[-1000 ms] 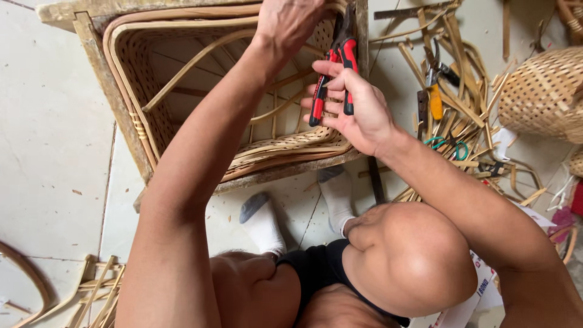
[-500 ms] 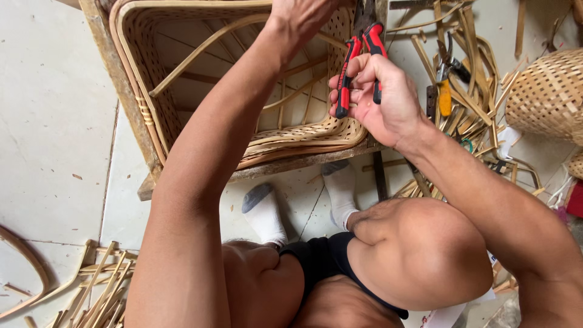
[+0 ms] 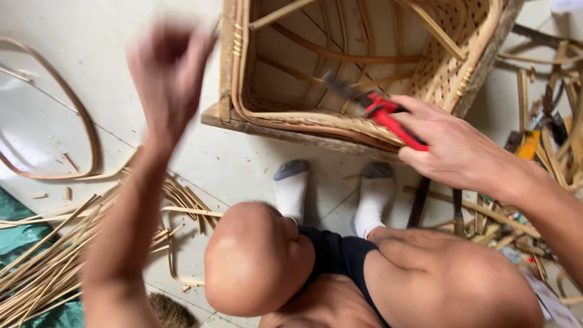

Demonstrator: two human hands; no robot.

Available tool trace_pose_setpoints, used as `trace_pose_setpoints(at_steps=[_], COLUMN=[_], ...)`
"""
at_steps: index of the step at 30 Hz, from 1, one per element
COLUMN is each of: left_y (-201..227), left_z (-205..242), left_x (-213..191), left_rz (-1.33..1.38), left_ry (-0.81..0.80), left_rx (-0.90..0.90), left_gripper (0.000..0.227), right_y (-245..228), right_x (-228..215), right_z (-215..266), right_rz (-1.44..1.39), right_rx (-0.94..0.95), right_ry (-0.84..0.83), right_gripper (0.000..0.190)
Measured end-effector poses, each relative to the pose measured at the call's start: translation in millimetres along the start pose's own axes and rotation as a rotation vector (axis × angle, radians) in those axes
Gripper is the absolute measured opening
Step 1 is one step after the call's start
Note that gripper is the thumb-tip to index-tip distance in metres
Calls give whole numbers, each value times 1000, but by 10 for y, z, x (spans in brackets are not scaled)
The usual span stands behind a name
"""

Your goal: The person weaves thin wooden strips into a rectangular basket frame, using a hammer to tap the strips into place and pliers to adjust the frame. They also apply glue to secure the strips.

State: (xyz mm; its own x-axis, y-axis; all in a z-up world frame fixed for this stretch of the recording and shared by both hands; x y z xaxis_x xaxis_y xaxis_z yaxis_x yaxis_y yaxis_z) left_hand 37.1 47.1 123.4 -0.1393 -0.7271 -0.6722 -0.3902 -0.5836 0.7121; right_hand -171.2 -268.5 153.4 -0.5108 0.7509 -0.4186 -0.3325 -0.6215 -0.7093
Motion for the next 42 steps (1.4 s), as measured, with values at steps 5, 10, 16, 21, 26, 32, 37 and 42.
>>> trace_pose_setpoints(at_steps=[5,10,16,21,26,32,37,42], left_y=[-340,-442,-333,-352,-311,-307,-289,-300], left_z=[1941,2006,1835,1854,1819,1850,1873,1851], left_x=[441,941,915,955,940,963,998,1006], left_rz=[498,693,813,819,777,767,779,776], left_ry=[-175,61,130,150,187,205,230,249], left_rx=[-926,-1040,-1066,-1070,-1025,-1026,-1003,-1006], left_gripper=[26,33,35,33,38,38,38,38], right_y=[-265,-566,-877,-909,-861,-882,-946,-1159], right_x=[120,187,234,268,293,287,326,340], right_z=[-886,-1256,-1386,-1452,-1453,-1540,-1503,-1425], right_rz=[246,321,397,489,522,438,591,612], right_rx=[-83,97,177,165,199,102,153,247], right_ry=[-300,-512,-601,-606,-632,-584,-612,-670], right_gripper=[60,50,52,49,54,55,50,45])
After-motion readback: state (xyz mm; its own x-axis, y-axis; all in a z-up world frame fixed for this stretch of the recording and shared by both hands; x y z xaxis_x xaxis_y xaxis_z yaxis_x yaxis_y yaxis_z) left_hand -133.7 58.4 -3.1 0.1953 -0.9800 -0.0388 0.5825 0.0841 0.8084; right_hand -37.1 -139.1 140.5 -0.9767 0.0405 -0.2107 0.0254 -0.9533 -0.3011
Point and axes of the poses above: each hand's wrist, its own z-axis away from the middle knuckle, its own x-axis out of the palm, y = z × x, the point moved 4 cm from there along -z, towards the middle knuckle, and after that the axes turned 12 degrees about -z, right-handed, at the moved point
